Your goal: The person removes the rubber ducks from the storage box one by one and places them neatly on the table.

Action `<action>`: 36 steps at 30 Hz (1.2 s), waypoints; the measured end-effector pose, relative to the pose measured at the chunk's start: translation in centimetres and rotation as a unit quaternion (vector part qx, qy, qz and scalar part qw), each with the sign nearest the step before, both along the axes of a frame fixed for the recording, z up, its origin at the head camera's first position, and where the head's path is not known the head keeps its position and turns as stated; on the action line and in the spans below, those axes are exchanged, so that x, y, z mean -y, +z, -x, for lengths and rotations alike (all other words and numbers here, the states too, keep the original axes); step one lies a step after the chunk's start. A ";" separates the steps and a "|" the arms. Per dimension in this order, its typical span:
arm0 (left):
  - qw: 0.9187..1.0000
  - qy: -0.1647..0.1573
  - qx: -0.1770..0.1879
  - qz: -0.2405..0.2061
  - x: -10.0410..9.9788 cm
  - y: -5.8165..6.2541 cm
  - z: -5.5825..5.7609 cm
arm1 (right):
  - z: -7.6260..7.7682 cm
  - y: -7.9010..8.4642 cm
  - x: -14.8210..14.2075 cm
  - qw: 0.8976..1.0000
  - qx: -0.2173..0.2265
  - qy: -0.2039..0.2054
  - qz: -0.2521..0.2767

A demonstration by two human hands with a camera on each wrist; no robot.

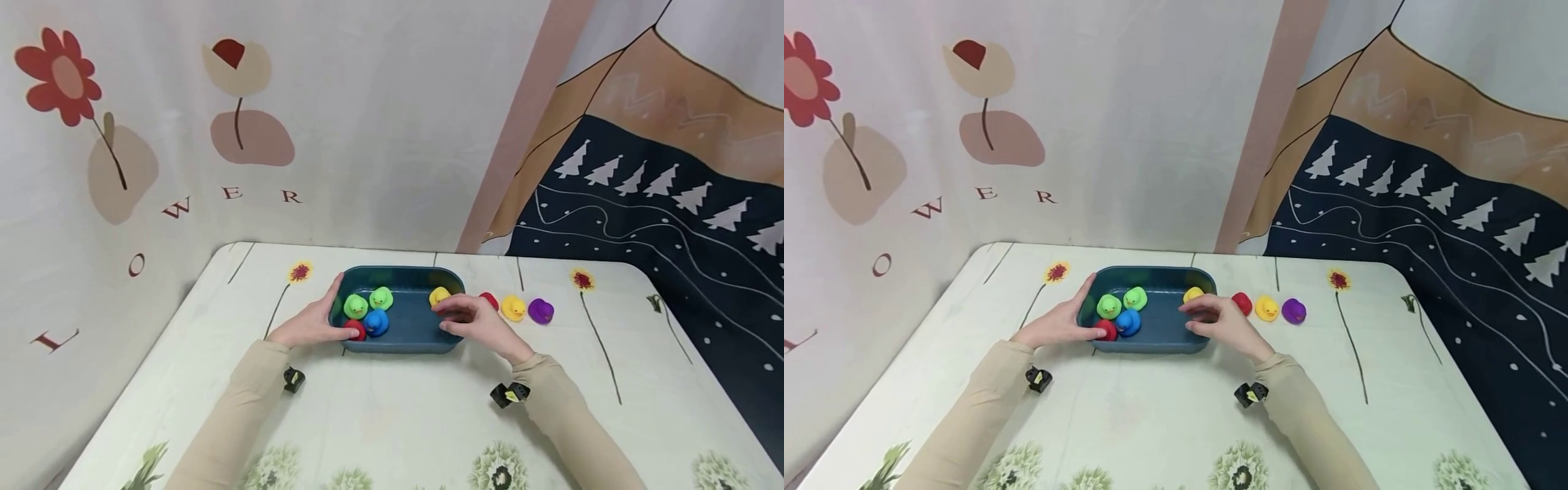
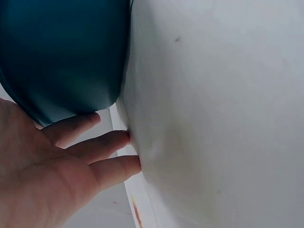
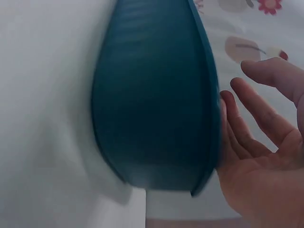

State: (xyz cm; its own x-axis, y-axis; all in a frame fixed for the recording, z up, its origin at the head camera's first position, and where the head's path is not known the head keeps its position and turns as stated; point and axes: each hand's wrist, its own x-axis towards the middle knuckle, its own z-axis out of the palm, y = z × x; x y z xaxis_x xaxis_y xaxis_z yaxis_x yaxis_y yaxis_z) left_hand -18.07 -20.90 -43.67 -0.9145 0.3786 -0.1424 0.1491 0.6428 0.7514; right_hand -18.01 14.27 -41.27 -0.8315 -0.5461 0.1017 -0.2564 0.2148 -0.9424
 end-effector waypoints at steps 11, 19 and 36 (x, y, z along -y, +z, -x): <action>1.000 -0.008 -0.008 0.006 0.1 0.0 0.3 | 0.2 -0.7 3.2 0.997 -0.035 0.061 -0.010; 1.000 -0.008 -0.005 0.013 0.2 -0.1 0.3 | -0.8 1.3 5.5 0.995 -0.050 0.078 -0.025; 1.000 -0.006 -0.009 0.009 0.1 -0.2 0.3 | 0.8 -1.0 9.3 0.995 -0.050 0.065 -0.058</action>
